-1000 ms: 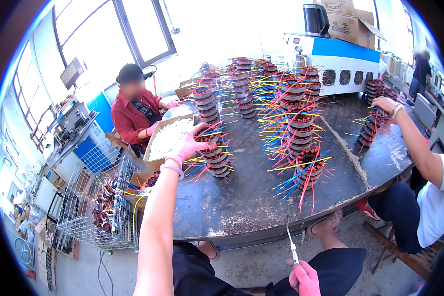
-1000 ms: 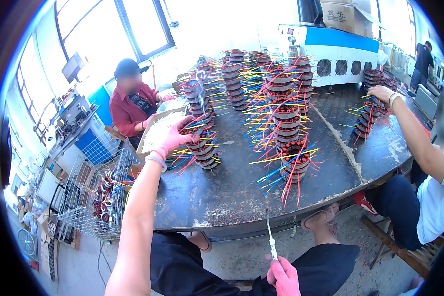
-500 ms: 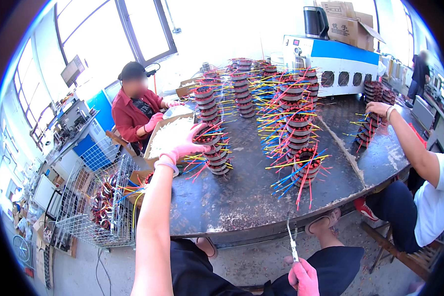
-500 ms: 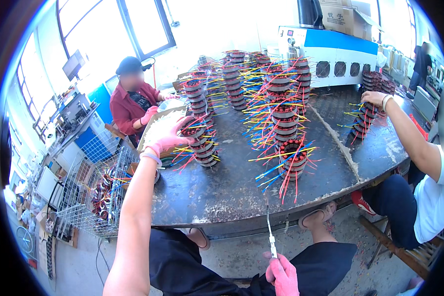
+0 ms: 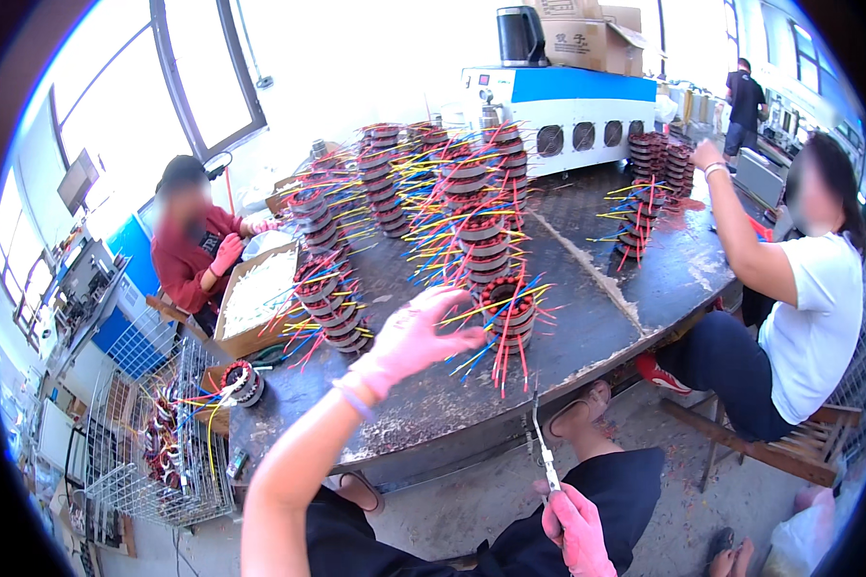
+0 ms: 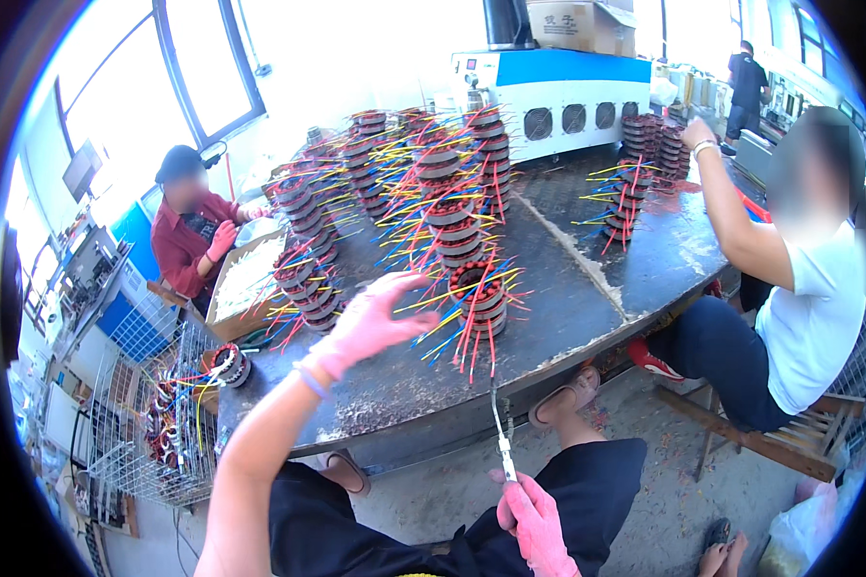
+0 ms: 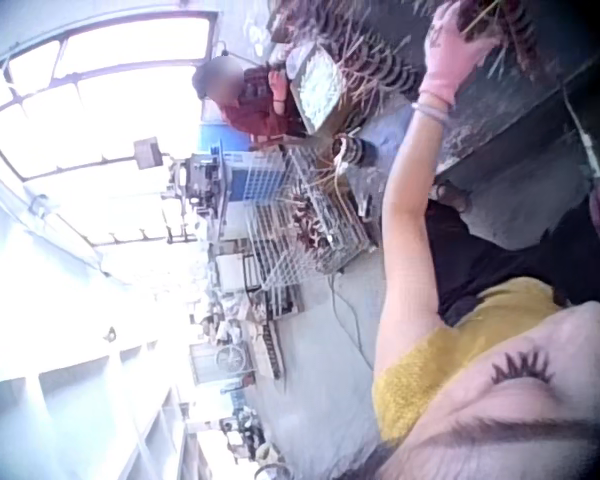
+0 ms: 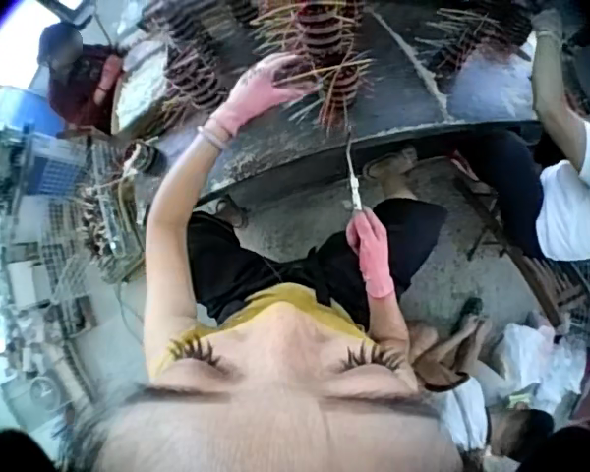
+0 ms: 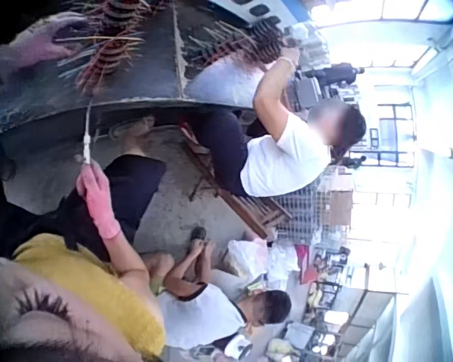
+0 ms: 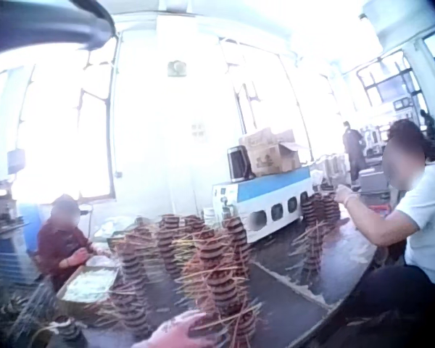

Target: The person uses a handheld heating tool to melt and secure wire connections on a motor stator by hand and then places the finished component onto a stack on the table.

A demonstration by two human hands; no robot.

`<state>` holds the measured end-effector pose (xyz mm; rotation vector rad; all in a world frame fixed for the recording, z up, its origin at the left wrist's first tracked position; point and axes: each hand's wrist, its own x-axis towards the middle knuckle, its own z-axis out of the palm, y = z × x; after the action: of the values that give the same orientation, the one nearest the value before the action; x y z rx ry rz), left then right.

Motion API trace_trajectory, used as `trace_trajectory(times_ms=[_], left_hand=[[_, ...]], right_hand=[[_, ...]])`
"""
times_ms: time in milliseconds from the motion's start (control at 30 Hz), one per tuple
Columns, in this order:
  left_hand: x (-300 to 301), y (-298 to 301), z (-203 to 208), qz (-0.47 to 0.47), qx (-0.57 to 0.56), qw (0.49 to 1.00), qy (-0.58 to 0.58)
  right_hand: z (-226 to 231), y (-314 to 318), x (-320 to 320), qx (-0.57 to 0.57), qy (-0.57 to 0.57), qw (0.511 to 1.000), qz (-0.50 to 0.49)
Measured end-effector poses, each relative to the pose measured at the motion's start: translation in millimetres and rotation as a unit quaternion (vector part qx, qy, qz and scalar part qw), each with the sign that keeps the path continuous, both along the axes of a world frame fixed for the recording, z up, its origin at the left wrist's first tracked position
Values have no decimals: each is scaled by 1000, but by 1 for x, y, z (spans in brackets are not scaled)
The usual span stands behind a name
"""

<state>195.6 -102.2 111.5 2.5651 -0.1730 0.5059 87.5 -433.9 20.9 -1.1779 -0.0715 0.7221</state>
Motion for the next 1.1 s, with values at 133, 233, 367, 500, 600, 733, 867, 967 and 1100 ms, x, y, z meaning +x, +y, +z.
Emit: trace_trajectory(times_ms=[133, 233, 367, 500, 600, 733, 867, 967, 1100], left_hand=[[62, -39, -21, 44, 13, 998, 44], [86, -48, -37, 109, 28, 992, 54], [98, -44, -44, 146, 25, 984, 95], [82, -36, -32, 118, 16, 991, 67], [48, -36, -17, 84, 1, 996, 41], [-35, -14, -14, 31, -14, 999, 36], [-123, 40, -42, 88, 4, 993, 84], [-163, 70, -68, 138, -1, 982, 126], [-190, 97, -100, 158, 10, 977, 141]], right_hand=[[-7, -2, 0, -7, -42, 998, -49], [-4, -1, -2, -16, -49, 996, -77], [-4, -8, 1, -23, -49, 995, -87], [-5, -11, 1, -17, -60, 994, -92], [0, -21, 0, -22, -46, 996, -73], [18, -14, -10, -42, -54, 996, -51], [15, 18, -19, -91, -36, 995, 26], [-9, 40, -26, -57, 8, 993, 103], [-23, 71, -39, -69, 26, 984, 163]])
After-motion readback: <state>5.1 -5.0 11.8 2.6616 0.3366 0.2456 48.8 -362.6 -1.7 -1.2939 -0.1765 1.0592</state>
